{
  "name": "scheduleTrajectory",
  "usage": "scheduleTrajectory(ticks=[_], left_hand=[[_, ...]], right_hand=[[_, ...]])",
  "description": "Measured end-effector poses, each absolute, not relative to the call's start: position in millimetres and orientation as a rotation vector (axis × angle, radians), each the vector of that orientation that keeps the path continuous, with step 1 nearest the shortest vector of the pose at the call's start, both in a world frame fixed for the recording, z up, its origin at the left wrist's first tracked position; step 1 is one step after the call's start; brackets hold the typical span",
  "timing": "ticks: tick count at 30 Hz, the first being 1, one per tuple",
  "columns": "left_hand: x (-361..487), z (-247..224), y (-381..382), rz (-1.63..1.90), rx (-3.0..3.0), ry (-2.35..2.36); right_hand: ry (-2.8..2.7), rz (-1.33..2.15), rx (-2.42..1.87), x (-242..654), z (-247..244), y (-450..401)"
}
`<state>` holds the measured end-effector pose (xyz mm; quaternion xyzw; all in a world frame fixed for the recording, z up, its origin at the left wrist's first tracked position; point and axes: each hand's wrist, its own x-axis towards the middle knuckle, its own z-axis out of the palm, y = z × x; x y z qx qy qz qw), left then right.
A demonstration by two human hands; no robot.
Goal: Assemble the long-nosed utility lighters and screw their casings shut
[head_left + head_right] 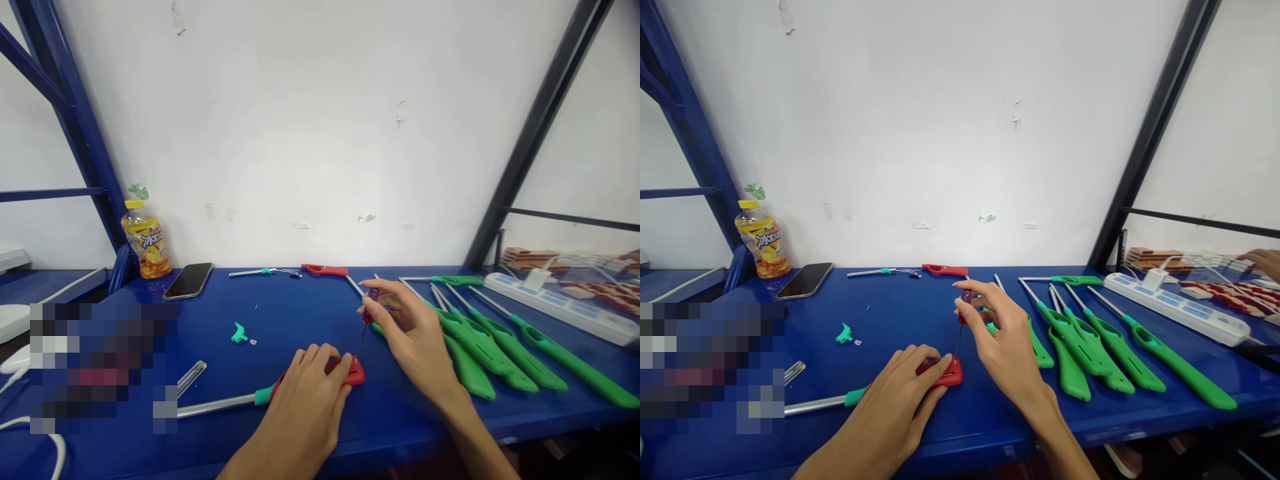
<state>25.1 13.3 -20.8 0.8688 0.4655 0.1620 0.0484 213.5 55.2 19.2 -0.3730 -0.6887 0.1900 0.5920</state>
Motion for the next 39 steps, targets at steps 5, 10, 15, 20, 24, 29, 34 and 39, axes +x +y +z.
scheduleTrajectory(ticks=[5,10,15,20,24,29,34,39], left_hand=[[24.5,-19.0,14.2,0.473,2.650,1.432],[24.6,-19.2,14.0,0.481,2.666,1.424],[24.6,-21.1,13.8,0.497,2.671,1.426],[25.0,-20.6,12.5,0.480,2.662,1.433],[25.2,-20.2,12.7,0.468,2.660,1.434],[25.4,-19.1,13.3,0.477,2.669,1.440],[26.6,-16.2,12.4,0.438,2.671,1.433],[26.7,-17.5,12.4,0.449,2.667,1.428]], right_hand=[[-1.606,0.438,-0.865,213.0,18.5,55.2],[-1.614,0.412,-0.861,213.0,18.1,54.4],[-1.603,0.421,-0.858,213.5,17.8,54.0],[-1.629,0.409,-0.862,212.6,17.0,53.6],[-1.593,0.404,-0.852,212.7,16.4,53.8],[-1.608,0.400,-0.849,213.3,15.9,54.5],[-1.609,0.413,-0.845,212.5,17.1,52.8],[-1.610,0.405,-0.835,212.4,17.5,52.2]])
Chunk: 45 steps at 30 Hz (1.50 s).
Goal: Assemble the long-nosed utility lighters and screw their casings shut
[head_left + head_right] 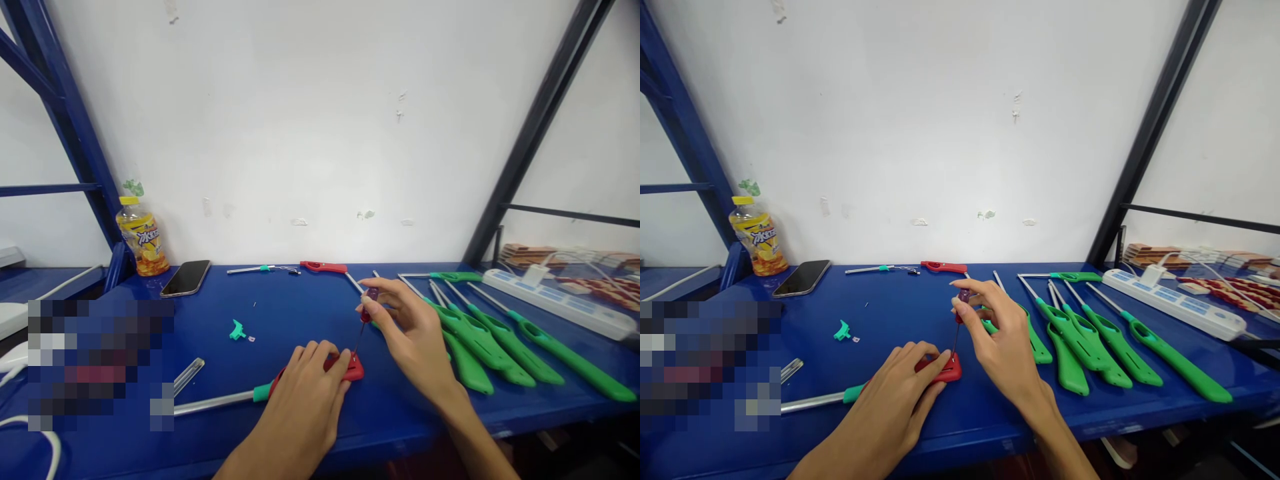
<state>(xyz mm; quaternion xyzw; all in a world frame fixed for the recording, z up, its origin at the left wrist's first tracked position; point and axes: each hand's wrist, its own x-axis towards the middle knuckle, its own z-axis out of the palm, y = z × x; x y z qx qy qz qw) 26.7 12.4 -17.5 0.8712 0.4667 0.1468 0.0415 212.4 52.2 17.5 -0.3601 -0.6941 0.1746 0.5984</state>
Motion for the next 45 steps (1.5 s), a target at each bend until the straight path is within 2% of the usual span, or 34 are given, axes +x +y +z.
scheduleTrajectory(ticks=[45], left_hand=[[27.7,-15.5,12.4,0.424,2.707,1.441]], right_hand=[[-1.673,0.405,-0.828,212.1,16.3,50.4]])
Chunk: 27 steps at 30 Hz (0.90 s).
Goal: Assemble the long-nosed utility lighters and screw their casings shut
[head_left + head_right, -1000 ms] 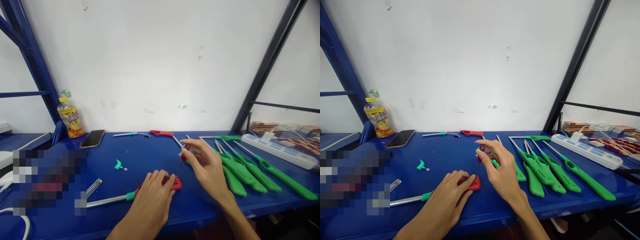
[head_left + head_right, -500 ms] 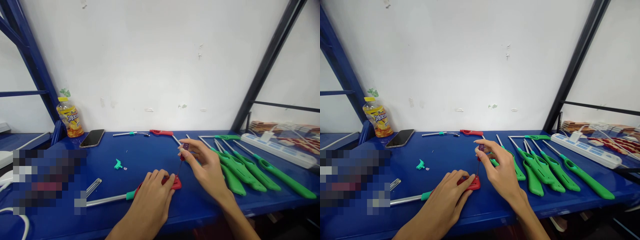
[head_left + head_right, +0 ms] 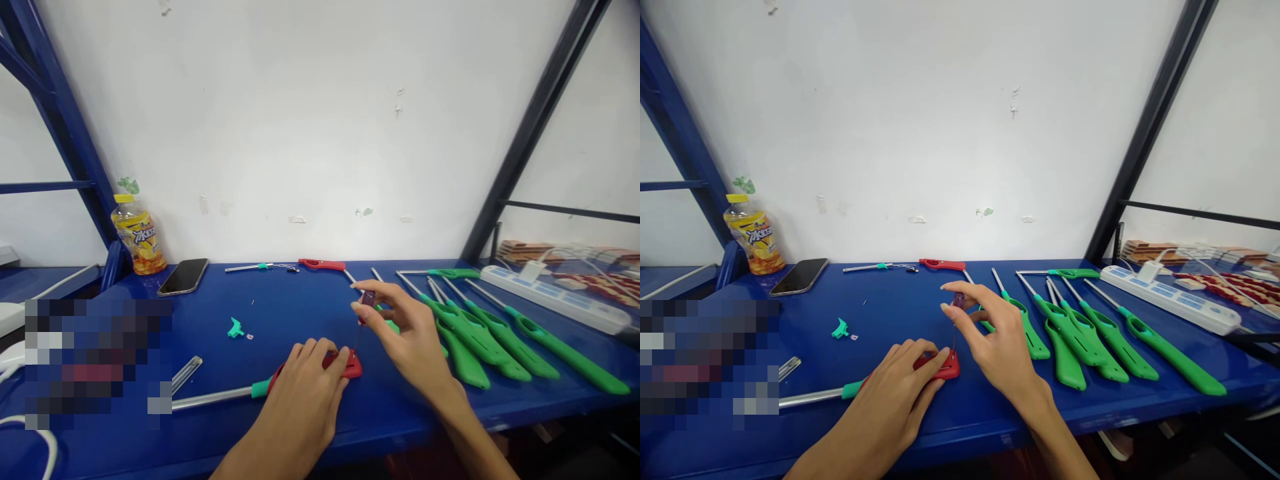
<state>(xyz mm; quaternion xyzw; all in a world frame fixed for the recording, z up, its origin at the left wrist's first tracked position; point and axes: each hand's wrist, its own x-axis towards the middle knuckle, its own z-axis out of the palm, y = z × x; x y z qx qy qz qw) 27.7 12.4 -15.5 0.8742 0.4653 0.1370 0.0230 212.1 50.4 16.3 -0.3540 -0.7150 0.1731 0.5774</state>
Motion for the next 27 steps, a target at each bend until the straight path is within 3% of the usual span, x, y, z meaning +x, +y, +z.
scheduleTrajectory(ticks=[27], left_hand=[[28.1,-18.3,13.2,0.402,2.733,1.414]], right_hand=[[-1.662,0.436,-0.887,208.3,13.6,48.7]])
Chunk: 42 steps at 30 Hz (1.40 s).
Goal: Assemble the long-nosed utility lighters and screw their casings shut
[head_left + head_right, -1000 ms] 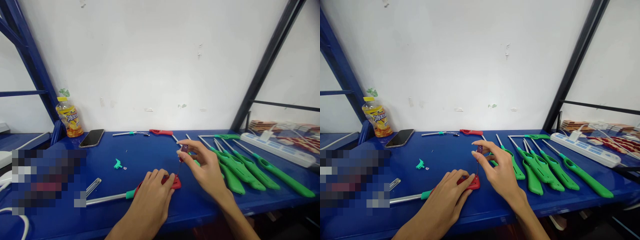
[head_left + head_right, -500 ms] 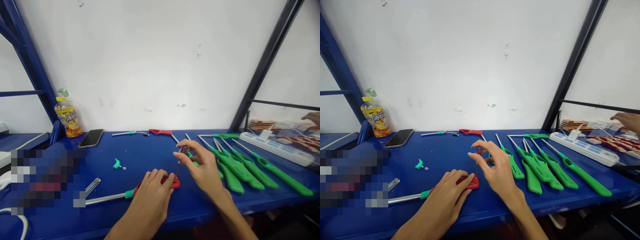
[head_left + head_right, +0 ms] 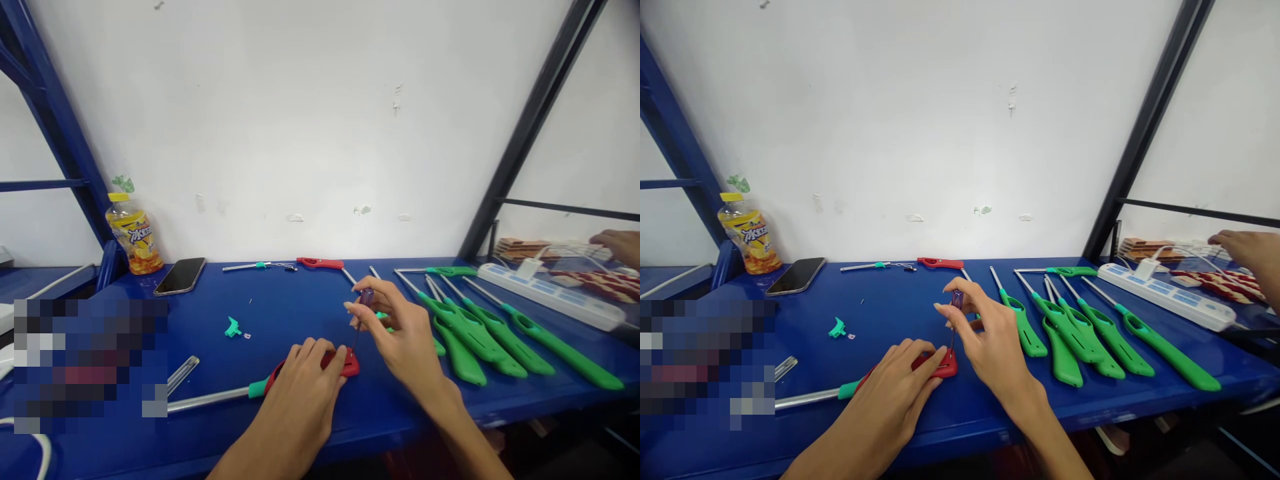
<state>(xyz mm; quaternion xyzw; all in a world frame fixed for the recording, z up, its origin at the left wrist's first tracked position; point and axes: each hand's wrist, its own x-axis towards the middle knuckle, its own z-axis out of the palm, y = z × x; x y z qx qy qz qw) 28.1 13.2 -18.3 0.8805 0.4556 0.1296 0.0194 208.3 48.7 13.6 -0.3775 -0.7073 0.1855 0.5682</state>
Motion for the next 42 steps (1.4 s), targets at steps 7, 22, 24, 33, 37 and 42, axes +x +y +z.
scheduleTrajectory(ticks=[7,22,24,33,37,42], left_hand=[[28,-26,16,0.422,2.806,1.412],[29,-34,17,0.436,2.840,1.406],[29,-35,17,0.460,2.847,1.398],[29,-35,17,0.458,2.829,1.378],[30,-35,18,0.452,2.814,1.397],[29,-31,16,0.466,2.807,1.395]], right_hand=[[-1.655,0.394,-0.901,205,13,48],[-1.664,0.412,-0.883,207,8,48],[-1.657,0.423,-0.887,208,8,49],[-1.676,0.377,-0.867,209,7,46],[-1.636,0.461,-0.819,213,3,47],[-1.595,0.541,-0.813,211,2,50]])
